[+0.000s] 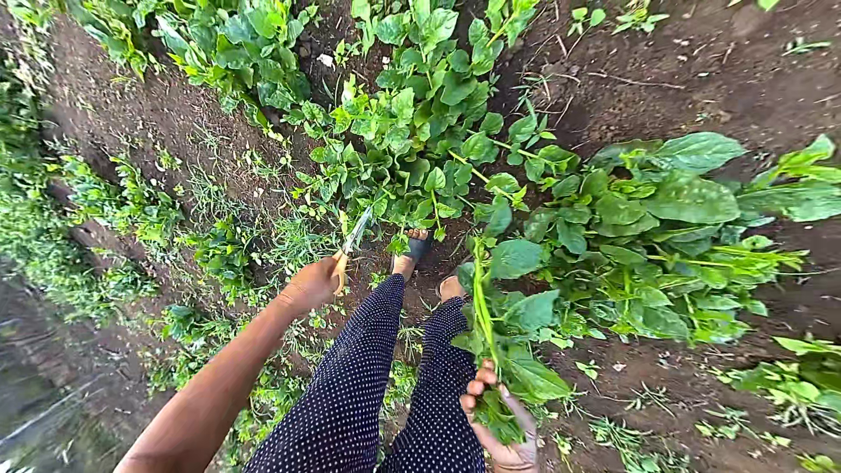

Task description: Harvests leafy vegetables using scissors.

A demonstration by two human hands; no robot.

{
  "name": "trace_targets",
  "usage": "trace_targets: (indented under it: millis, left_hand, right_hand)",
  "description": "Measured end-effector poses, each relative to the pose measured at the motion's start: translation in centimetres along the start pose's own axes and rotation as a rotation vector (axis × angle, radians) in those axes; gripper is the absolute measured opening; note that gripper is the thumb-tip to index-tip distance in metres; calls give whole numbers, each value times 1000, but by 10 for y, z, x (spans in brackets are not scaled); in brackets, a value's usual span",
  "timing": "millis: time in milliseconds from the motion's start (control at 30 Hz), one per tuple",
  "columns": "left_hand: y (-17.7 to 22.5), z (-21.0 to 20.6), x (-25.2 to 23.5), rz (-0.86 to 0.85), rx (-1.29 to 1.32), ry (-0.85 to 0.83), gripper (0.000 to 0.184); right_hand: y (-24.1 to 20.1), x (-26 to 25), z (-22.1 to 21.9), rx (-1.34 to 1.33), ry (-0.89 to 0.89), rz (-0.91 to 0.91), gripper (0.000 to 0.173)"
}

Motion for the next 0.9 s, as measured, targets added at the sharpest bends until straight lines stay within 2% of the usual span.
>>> trace_targets:
  millis: [133,200,267,333,367,433,500,567,600,667,733,767,833,900]
  left_hand:
    - [72,36,-2,-135,-83,239,32]
    - [130,52,-12,-255,-137,366,34]
    - [204,62,-22,-426,-245,470,37]
    - [278,50,-35,-584,-368,508,38]
    - [312,37,-44,-594,-432,490,39]
    - [372,5,-60,-497,-537,361,43]
    - [411,-33,-111,-598,-489,427,40]
    - [437,-60,-145,-539,-371,454,41]
    - [446,-69,-158,-491,-315,469,43]
    - [458,-80,-184,-427,-289,494,45]
    - [462,-83,-198,-391,-354,500,39]
    - [460,-82,-199,-379,-370,490,38]
    - [444,-70,-186,-377,-330,468,38]
    - [416,-41,-153,-417,-228,497,34]
  right_hand:
    - [12,-14,2,20,-54,-63,33]
    - [23,-24,5,46,-56,-79,31]
    - [35,-37,5,70,-47,-110,29]
    - [48,-49,9,67,-39,-149,28]
    - [52,-55,11,86,-29,-173,28]
    - [54,-63,10,145,6,-224,31]
    - [46,-63,4,169,82,-260,28]
    - [35,-61,-6,187,175,-240,19]
    - [35,-61,-3,165,161,-212,17]
    - [49,-64,29,46,-122,-118,30]
    - [43,-65,20,150,151,-183,23]
    - [39,-64,21,140,206,-203,22]
    - [32,-65,15,135,240,-204,23]
    - [35,-70,16,77,247,-244,28]
Point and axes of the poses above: each hand's wrist, its own x-axis away from the middle knuckle, its own z-axis out of the back of the hand, y = z × x, the point moved 4 cm from there along -x, towards the middle knuckle, and after that the axes turned 9 degrees about z, right-handed, at the moved point
